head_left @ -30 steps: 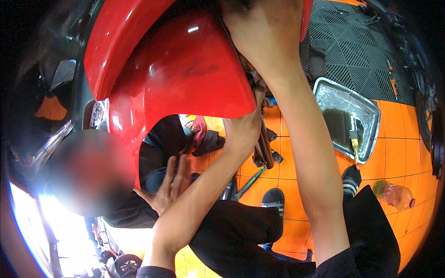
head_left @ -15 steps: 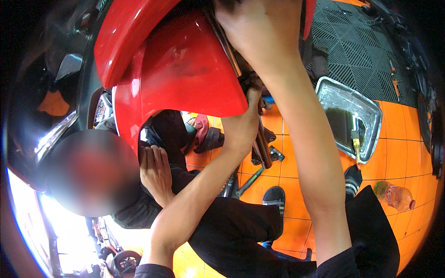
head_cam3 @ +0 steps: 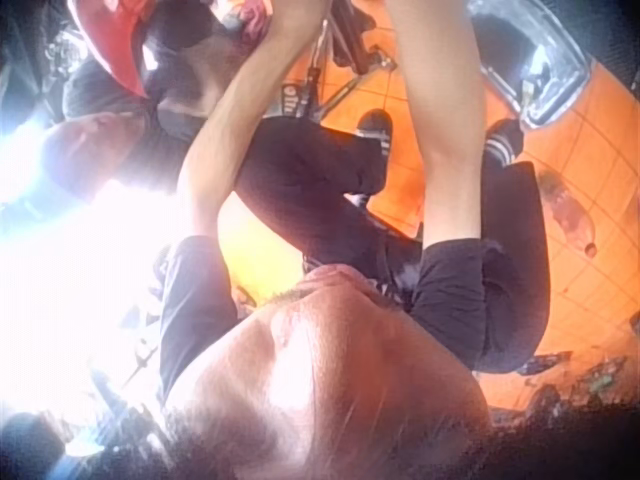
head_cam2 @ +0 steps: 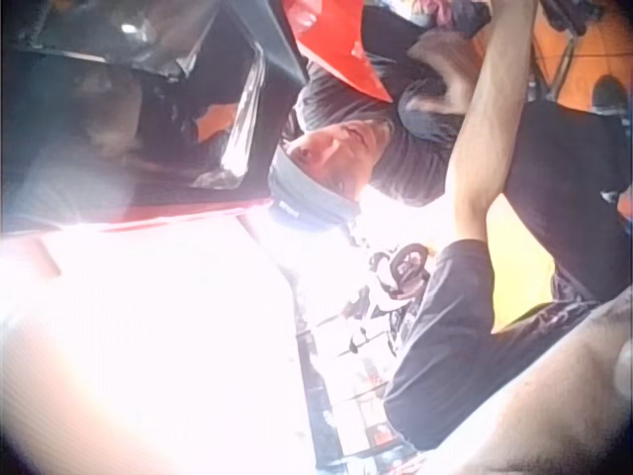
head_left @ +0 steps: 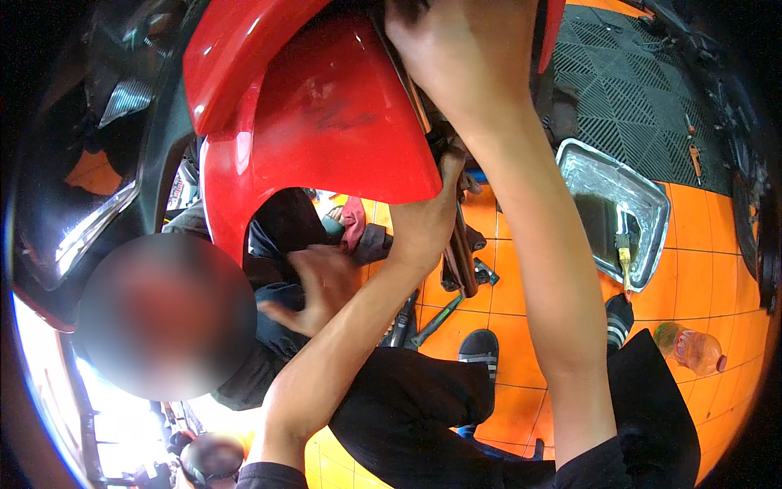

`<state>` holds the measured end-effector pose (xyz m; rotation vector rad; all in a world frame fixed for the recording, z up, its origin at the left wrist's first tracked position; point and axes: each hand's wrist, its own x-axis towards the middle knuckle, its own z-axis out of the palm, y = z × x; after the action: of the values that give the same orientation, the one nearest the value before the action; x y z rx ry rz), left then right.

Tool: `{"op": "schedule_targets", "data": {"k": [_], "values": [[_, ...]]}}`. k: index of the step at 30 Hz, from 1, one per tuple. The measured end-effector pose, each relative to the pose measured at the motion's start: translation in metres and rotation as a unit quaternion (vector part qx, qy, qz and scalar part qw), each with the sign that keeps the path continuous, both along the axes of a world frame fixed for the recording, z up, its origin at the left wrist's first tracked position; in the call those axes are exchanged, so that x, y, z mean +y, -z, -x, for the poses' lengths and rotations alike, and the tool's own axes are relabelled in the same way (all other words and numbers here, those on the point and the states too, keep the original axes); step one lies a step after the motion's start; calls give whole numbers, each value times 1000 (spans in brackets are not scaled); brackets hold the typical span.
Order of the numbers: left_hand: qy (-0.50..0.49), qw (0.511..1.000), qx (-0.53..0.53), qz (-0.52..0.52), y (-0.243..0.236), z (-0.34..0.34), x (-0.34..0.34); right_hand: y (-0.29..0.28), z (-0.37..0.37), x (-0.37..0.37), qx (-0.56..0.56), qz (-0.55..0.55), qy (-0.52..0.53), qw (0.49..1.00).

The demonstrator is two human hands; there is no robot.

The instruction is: The person sits on the floor and uses a wrench and a power drill to work on the underside of a red motorcycle's front fairing. Another person assists by holding the fairing steady. The person switches between manual and power tools to tighten or loosen bolts.

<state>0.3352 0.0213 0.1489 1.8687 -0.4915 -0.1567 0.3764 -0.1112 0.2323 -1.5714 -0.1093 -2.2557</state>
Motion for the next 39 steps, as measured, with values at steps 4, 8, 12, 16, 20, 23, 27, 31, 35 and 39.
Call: {"op": "schedule_targets", "data": {"k": [4,8,12,16,20,23,27,31,35,39], "values": [[-15,995,-19,95,16,-1,-3,-2,-5,5,-33,-22,-13,999],[-12,996,5,91,18,-3,-3,0,-4,6,0,-47,-9,999],[4,999,22,30,11,-4,-1,2,0,-1,7,-32,-7,999],[38,987,-153,5,19,-15,8,-1,5,4,37,-42,-57,997],[28,998,-35,43,18,-12,2,2,6,4,46,-48,-30,997],[18,996,-5,92,17,-7,0,0,5,0,30,-29,-27,999],[0,994,-69,89,17,0,0,3,9,4,86,-58,32,994],[15,997,-38,66,19,-1,1,8,3,0,64,-47,39,996],[43,993,-76,78,29,-8,7,5,0,-1,28,-28,37,999],[19,992,-89,91,22,-7,0,7,-2,-1,-11,-22,62,998]]}}
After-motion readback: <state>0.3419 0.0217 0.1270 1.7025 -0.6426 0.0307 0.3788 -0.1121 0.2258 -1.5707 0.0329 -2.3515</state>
